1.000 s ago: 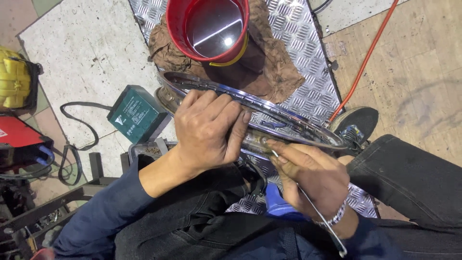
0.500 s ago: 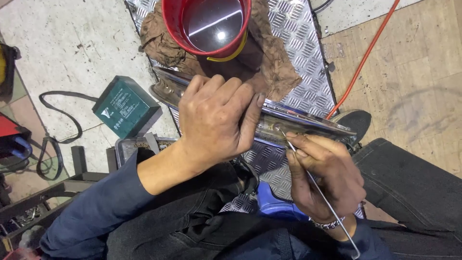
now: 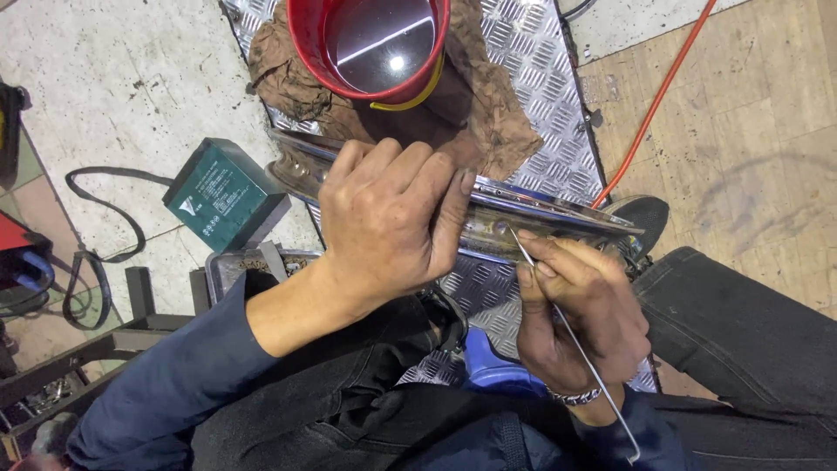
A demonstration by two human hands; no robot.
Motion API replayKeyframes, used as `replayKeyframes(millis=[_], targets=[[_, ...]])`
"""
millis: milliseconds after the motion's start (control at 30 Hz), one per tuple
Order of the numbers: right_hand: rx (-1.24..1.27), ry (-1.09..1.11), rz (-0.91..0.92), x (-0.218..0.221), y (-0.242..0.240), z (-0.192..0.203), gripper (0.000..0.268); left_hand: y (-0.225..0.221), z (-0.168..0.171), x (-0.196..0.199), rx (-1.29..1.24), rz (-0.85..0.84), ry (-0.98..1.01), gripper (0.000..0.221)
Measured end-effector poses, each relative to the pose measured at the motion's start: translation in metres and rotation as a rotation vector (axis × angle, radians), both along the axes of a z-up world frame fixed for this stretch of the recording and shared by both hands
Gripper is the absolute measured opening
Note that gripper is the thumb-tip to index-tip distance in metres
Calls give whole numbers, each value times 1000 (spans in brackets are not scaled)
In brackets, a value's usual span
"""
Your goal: Using a metal pick to scrape and clean the inner surface and spoke holes of a motorcycle rim.
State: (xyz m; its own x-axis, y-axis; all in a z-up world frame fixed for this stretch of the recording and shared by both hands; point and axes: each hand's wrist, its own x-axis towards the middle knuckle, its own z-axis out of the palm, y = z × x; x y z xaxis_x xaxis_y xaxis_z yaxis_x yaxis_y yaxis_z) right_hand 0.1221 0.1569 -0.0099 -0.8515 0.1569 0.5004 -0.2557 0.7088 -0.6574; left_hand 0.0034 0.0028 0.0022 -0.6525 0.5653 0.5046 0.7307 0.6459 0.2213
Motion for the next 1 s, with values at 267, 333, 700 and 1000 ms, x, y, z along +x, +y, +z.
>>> replayKeyframes(millis=[267, 333, 700, 1000], targets=[[-25, 74, -29, -3, -4, -9, 9, -1, -3, -2, -6, -17, 19, 29], [-32, 59, -23, -3, -5, -7, 10, -2, -4, -2, -10, -23, 17, 28], [-110, 42, -43, -7, -5, -3, 17, 2, -5, -3, 20, 2, 22, 29], [-83, 34, 12, -15, 6, 2, 17, 2, -9, -1, -10, -8, 14, 31]])
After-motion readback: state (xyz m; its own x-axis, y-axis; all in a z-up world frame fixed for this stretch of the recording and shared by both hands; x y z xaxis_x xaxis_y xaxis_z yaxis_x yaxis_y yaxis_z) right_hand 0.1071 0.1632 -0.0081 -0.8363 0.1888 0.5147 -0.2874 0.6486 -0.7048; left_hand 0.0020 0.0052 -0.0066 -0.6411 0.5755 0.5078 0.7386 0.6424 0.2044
